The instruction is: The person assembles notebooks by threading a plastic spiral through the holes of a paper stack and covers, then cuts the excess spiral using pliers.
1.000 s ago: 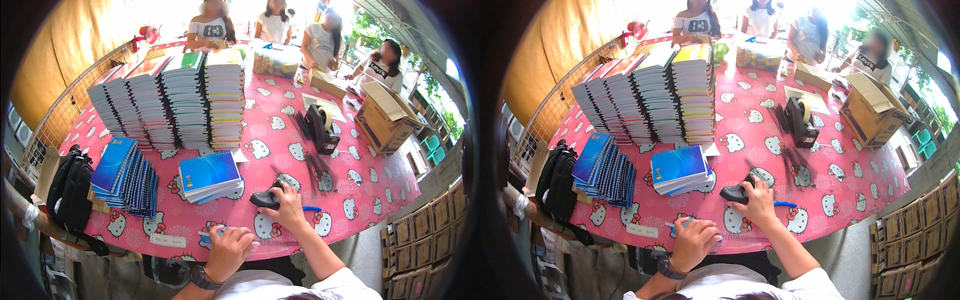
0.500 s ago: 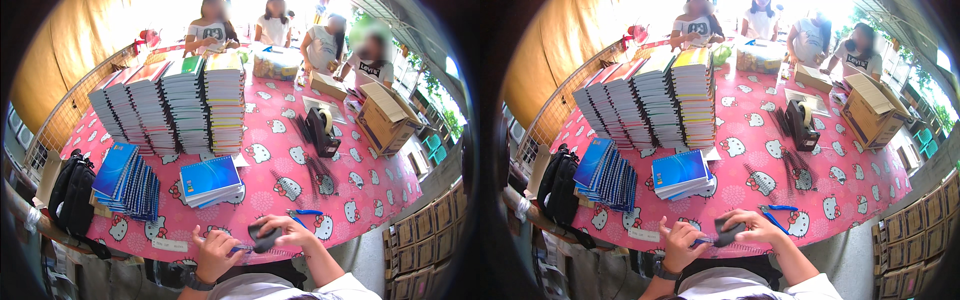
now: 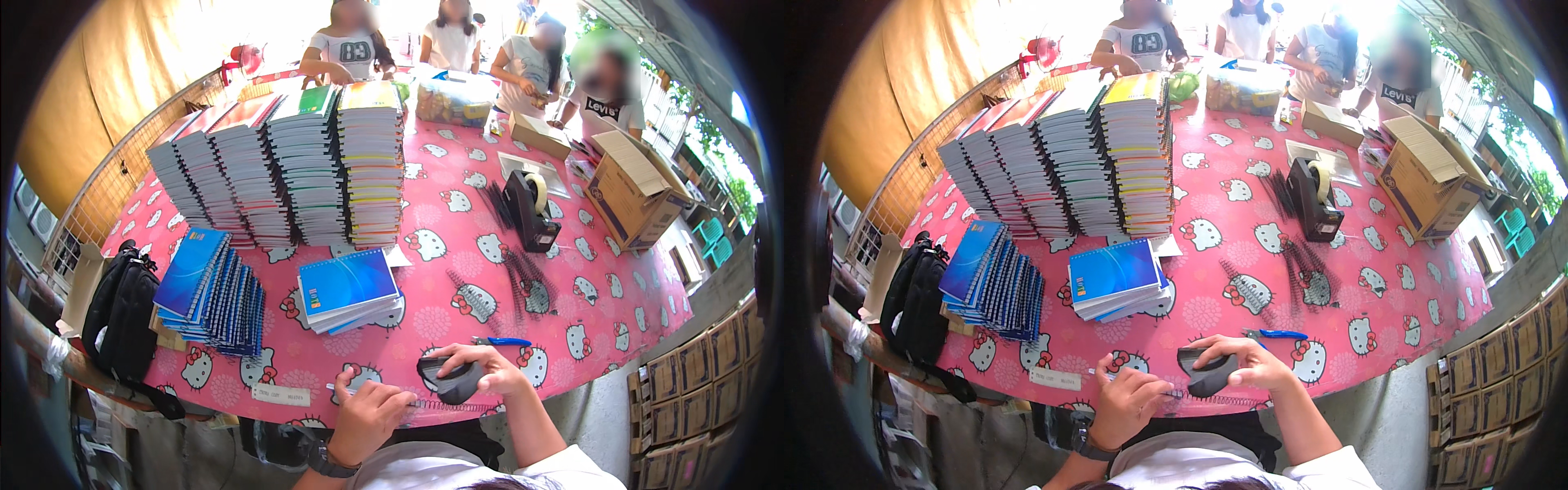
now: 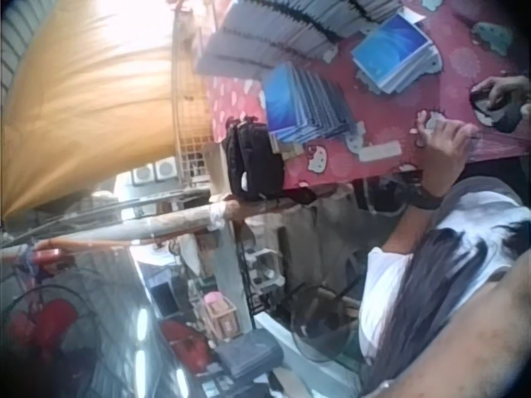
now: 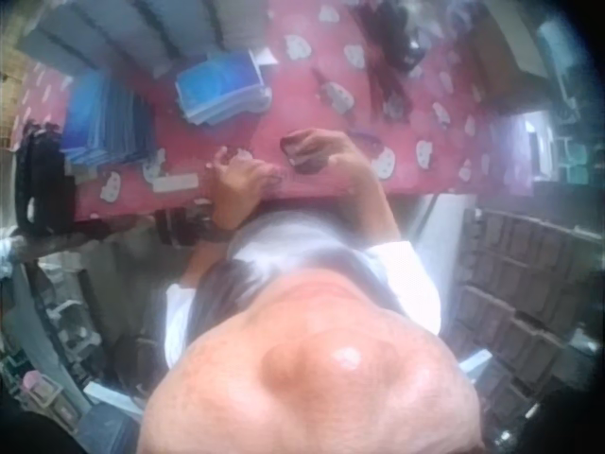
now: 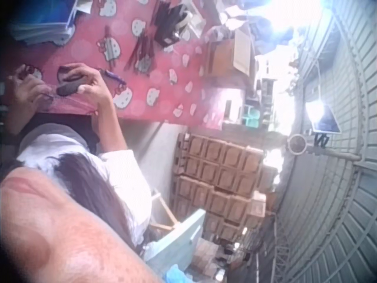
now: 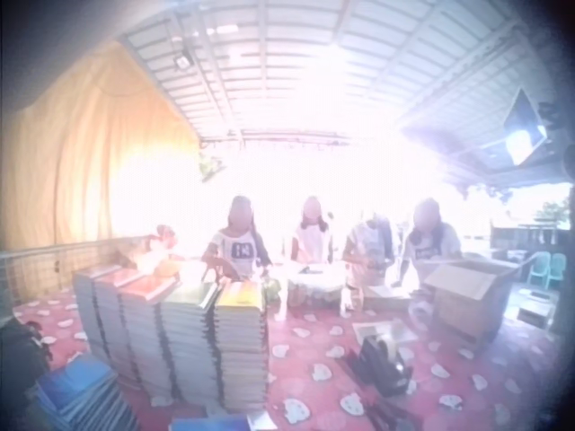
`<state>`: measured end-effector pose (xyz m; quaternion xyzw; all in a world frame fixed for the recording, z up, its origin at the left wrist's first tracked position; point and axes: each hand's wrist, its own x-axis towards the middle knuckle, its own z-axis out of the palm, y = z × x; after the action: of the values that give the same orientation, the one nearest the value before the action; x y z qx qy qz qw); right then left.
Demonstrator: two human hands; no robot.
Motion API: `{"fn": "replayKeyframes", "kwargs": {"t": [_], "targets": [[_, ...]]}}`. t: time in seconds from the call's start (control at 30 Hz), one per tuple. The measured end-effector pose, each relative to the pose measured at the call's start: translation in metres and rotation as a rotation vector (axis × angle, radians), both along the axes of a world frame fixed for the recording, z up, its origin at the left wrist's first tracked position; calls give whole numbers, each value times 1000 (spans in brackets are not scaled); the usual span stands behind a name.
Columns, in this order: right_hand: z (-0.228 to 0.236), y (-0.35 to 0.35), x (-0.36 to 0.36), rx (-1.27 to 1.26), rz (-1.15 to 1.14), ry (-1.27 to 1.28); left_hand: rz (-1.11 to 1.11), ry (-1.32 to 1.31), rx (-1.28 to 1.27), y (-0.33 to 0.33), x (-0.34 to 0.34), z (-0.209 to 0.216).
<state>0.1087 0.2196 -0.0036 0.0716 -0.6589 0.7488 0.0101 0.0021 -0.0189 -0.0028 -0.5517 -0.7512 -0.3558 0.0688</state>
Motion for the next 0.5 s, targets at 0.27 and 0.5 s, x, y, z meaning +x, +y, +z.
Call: {"fn": "replayKeyframes", "kwargs": {"t": [0.27,0.5], "targets": [[-10,-1,-1,62,-34,-4,5,5,-51,2,-2,-5],[-15,-2,-6,160,-11,-37,-17,105,-102,0,-8,-4]]}}
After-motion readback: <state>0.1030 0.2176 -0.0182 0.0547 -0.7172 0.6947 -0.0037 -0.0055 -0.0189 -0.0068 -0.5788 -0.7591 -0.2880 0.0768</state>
